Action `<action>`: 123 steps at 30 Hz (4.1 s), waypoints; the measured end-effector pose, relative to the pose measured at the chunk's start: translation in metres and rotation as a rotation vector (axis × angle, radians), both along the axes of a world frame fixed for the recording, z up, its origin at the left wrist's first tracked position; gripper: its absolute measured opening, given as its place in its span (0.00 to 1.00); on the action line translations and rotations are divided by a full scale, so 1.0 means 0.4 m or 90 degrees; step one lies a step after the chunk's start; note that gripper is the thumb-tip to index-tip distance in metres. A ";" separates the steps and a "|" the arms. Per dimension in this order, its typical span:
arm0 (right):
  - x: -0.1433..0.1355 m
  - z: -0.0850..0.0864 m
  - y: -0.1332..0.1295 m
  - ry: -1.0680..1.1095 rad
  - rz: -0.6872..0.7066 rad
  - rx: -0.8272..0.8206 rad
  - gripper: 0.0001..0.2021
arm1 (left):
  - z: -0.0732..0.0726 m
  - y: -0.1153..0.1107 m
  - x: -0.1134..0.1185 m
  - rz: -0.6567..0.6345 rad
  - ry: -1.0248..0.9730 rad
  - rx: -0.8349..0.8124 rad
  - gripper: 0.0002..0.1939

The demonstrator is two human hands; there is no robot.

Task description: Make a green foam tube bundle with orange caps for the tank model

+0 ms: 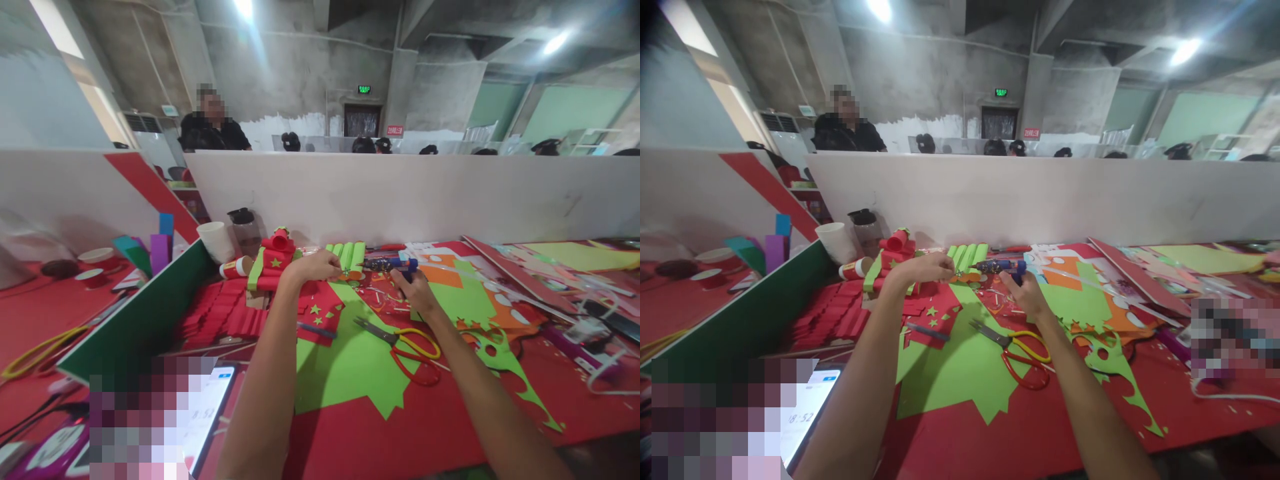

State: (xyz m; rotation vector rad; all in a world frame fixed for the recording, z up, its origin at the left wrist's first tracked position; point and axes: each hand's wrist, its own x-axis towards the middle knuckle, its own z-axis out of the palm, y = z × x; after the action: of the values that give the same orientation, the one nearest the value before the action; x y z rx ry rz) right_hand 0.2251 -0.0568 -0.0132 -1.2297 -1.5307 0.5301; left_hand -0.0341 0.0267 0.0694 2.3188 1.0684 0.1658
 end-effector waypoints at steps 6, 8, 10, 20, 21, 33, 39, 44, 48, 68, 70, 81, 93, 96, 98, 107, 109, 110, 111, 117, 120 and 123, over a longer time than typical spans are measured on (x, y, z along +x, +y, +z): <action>0.001 0.004 -0.004 0.116 0.076 -0.033 0.21 | 0.006 -0.007 0.005 0.006 0.013 -0.007 0.07; -0.001 0.006 -0.008 0.114 0.085 -0.035 0.21 | 0.007 -0.010 0.007 0.001 0.018 -0.005 0.08; -0.002 0.007 -0.009 0.097 0.092 -0.035 0.21 | 0.008 -0.013 0.009 -0.003 0.022 -0.010 0.08; -0.005 0.002 0.000 -0.051 0.050 -0.049 0.21 | -0.002 -0.001 0.009 -0.016 0.015 -0.007 0.09; -0.005 0.003 0.000 -0.051 0.050 -0.047 0.21 | -0.003 0.001 0.009 -0.016 0.018 -0.006 0.09; 0.006 0.012 -0.005 -0.079 0.037 -0.013 0.18 | -0.009 0.009 0.007 0.013 -0.016 -0.016 0.07; 0.029 0.000 -0.006 -0.066 0.056 -0.062 0.19 | -0.021 0.018 0.006 0.066 -0.042 -0.006 0.06; 0.027 0.000 -0.015 0.088 0.134 -0.104 0.22 | -0.032 0.029 0.004 0.098 -0.057 0.006 0.06; 0.012 0.019 -0.024 0.154 0.159 -0.084 0.24 | -0.042 0.039 0.003 0.106 -0.025 0.010 0.06; -0.004 0.021 -0.011 0.212 0.072 0.010 0.28 | -0.036 0.036 -0.003 0.066 0.028 -0.026 0.06; -0.005 0.024 -0.014 0.205 0.069 0.021 0.27 | -0.033 0.032 -0.003 0.062 0.033 -0.024 0.06; 0.015 0.010 0.001 0.158 0.066 -0.010 0.23 | -0.022 0.020 0.000 0.049 0.020 -0.013 0.07; -0.007 0.016 -0.020 -0.067 -0.028 0.018 0.22 | 0.001 -0.006 0.019 -0.003 0.003 -0.001 0.07; -0.010 0.013 -0.016 -0.146 -0.079 0.060 0.20 | 0.004 -0.010 0.022 -0.002 0.020 0.007 0.06; -0.011 0.010 -0.014 -0.194 -0.100 0.077 0.19 | 0.005 -0.011 0.024 0.005 0.028 0.011 0.06; -0.027 0.015 -0.019 -0.279 -0.123 0.116 0.17 | 0.010 -0.016 0.029 -0.006 0.071 0.050 0.08; -0.031 0.019 -0.022 -0.291 -0.123 0.117 0.17 | 0.014 -0.021 0.031 -0.001 0.074 0.052 0.08; -0.033 0.022 -0.023 -0.295 -0.126 0.118 0.18 | 0.015 -0.023 0.032 0.001 0.074 0.052 0.08; -0.034 0.024 -0.025 -0.298 -0.130 0.118 0.18 | 0.016 -0.025 0.033 0.002 0.074 0.053 0.08; -0.037 0.028 -0.029 -0.297 -0.138 0.113 0.19 | 0.015 -0.027 0.035 -0.001 0.066 0.059 0.08; -0.036 0.025 -0.026 -0.305 -0.141 0.123 0.19 | 0.015 -0.028 0.035 0.003 0.066 0.060 0.07; -0.034 0.020 -0.023 -0.309 -0.142 0.136 0.18 | 0.015 -0.028 0.036 0.001 0.067 0.062 0.07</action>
State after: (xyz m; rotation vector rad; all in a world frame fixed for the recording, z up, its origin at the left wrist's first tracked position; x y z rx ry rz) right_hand 0.2113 -0.0659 -0.0050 -1.4003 -1.7632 -0.0893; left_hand -0.0198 0.0156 0.0755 2.4362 1.1365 0.0999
